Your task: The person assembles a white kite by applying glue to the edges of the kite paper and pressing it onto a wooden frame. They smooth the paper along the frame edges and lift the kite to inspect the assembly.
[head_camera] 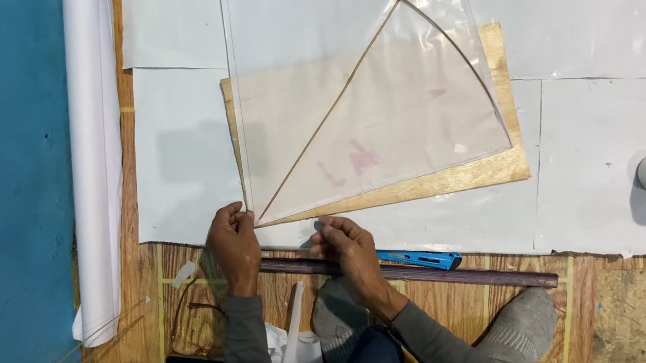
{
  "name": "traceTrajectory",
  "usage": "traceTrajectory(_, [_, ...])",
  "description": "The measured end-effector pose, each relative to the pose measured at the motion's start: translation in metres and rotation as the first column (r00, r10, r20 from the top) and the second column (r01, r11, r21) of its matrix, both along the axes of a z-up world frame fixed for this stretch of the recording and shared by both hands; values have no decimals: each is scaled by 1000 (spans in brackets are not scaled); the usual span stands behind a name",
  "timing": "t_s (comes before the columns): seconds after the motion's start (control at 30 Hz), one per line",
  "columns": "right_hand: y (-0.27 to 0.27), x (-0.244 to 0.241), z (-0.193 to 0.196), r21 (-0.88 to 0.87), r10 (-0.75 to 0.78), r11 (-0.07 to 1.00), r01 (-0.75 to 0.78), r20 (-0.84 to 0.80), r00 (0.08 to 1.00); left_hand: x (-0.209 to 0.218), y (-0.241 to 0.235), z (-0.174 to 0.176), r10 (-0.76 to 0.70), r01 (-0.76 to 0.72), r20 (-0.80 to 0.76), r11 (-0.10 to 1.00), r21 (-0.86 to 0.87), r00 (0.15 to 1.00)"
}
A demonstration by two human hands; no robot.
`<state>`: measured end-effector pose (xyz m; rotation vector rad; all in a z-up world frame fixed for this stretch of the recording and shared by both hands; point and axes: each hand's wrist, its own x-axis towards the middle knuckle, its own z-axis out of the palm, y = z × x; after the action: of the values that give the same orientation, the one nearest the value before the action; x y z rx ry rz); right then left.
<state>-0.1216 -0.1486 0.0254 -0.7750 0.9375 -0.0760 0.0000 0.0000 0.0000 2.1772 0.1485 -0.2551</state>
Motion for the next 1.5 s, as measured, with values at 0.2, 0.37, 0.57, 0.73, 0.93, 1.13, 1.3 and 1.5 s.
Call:
traceTrajectory(0.2, [-1, 2, 14, 58, 44, 998, -40, -80, 996, -5, 5, -8, -16, 15, -3, 1000, -19, 1000])
traceTrajectory(0.37, [-2, 7, 27, 74, -5, 997, 13, -117, 993, -15, 1, 7, -50, 50, 18, 999, 0, 999])
traceTrajectory(0.57, [-2, 8, 29, 61, -22, 998, 29, -126, 992, -39, -7, 20, -114, 112, 37, 993, 44, 993])
traceTrajectory(0.73, [-3, 9, 30, 53, -2, 999, 10, -142, 990, -52, -21, 29, -119, 119, 9, 992, 45, 993])
traceTrajectory(0.93, [-3, 6, 18, 34, -115, 992, 121, -143, 983, -68, -34, 25, -139, 129, -199, 990, -63, 970])
traceTrajectory(1.13, [-8, -6, 8, -86, -240, 969, 231, -119, 963, -74, -50, 18, -296, 263, -277, 953, -151, 914])
traceTrajectory(1.3, [-18, -7, 21, -100, -384, 923, 372, -159, 910, -82, -71, 43, -445, 369, -310, 888, -275, 840])
traceTrajectory(1.5, [-45, -26, -7, -202, -320, 933, 298, -85, 944, -67, -85, 49, -405, 251, -302, 862, -440, 863])
